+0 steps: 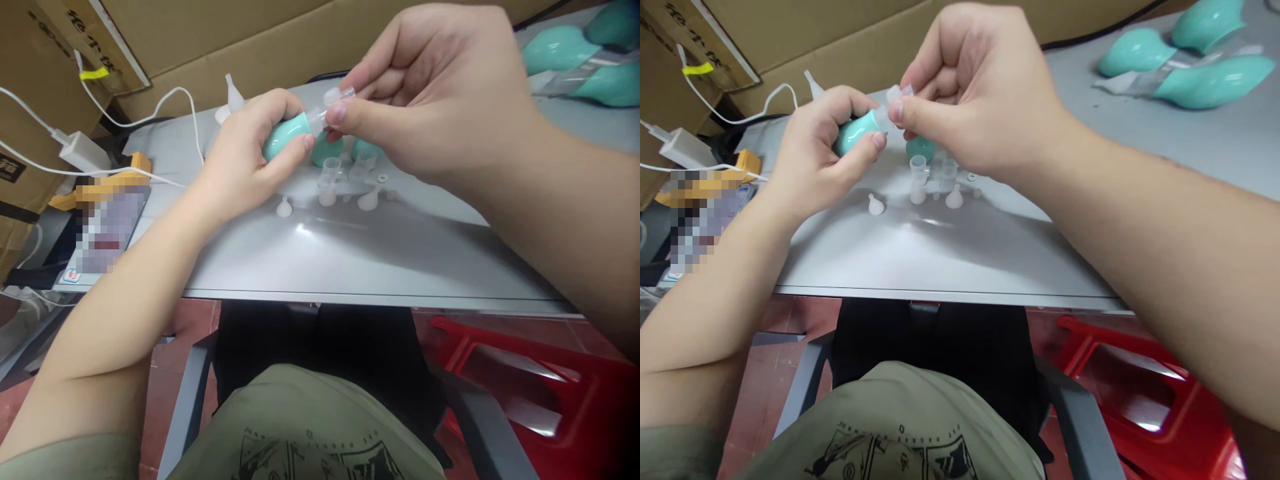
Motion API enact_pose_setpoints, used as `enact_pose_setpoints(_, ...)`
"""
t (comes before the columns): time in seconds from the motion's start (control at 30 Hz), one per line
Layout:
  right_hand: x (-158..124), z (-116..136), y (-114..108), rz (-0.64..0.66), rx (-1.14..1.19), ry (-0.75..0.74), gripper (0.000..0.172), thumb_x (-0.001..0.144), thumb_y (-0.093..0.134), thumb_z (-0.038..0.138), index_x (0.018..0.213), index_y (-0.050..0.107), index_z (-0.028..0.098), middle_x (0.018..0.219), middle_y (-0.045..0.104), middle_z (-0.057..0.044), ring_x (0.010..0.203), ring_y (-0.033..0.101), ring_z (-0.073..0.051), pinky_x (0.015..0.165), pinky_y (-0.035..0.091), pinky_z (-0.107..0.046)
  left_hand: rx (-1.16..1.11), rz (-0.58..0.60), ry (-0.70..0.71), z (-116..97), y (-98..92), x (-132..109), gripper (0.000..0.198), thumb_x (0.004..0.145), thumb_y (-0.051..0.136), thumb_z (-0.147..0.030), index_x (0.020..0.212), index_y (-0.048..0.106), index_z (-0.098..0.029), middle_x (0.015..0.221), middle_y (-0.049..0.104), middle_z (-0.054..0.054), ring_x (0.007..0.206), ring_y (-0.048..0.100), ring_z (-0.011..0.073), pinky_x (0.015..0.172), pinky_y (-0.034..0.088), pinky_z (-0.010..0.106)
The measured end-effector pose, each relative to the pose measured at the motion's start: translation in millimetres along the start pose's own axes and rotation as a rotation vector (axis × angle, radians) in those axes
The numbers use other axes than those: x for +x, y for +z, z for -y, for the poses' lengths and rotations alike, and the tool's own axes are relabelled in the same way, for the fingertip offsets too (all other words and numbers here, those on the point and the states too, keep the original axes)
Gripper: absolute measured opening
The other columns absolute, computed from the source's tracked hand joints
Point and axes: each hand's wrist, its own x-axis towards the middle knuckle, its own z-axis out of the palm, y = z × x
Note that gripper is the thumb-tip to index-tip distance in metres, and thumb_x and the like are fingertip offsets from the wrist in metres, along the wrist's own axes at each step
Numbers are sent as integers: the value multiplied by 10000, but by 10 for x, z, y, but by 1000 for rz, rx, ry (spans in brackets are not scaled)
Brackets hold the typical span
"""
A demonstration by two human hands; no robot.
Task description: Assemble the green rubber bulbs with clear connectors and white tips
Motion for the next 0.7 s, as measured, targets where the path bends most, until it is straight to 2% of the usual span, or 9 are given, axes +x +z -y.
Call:
enact_pose_setpoints(0.07,-7,-2,-2,-2,-7,-3,486,707,1200,321,826,749,186,811,795,27,782,810,-102,621,592,-149,2,0,-3,-8,-3,3,156,975,847,-237,938,735,-339,1037,838,54,1031,807,332,783,641,447)
enact_pose_setpoints(0.17,-22,-1,2,7,-15,-9,499,699,1203,294,806,726,194,849,802,-3,809,819,-120,643,608,-172,-9,-3,-1,-18,1,1,170,986,835,-223,923,721,-332,1046,839,57,1055,809,332,808,638,449)
enact_pose_setpoints(0.33,-39,13,35,-32,5,19,495,701,1184,206,769,695,182,825,787,-3,795,817,-118,626,585,-167,-56,-40,81,-30,22,-11,163,979,792,-189,925,717,-324,1060,857,43,1036,808,316,972,651,497)
enact_pose_setpoints(0.43,-36,16,58,-30,25,32,448,723,1142,91,765,702,161,794,786,13,762,813,-100,621,586,-147,-19,-25,74,-27,19,-10,158,962,781,-176,939,729,-323,1077,864,38,1045,797,303,1020,660,490)
enact_pose_setpoints(0.53,-23,16,57,-18,9,54,404,772,1040,-74,757,706,154,764,788,19,731,810,-93,603,585,-137,7,5,84,-9,1,-7,159,951,778,-168,957,745,-324,1102,871,44,1089,804,329,1053,663,509)
enact_pose_setpoints(0.63,-10,21,32,3,-8,65,431,783,931,-204,739,699,156,708,763,44,685,787,-69,577,569,-116,18,27,124,14,-27,-14,188,937,787,-145,980,751,-324,1116,866,44,1111,812,340,1057,663,509)
enact_pose_setpoints(0.7,-4,28,11,32,-8,67,438,797,898,-226,741,704,162,717,773,61,675,778,-50,582,577,-101,32,43,161,23,-48,-24,183,945,783,-138,1004,758,-310,1121,860,54,1111,811,329,1059,660,491)
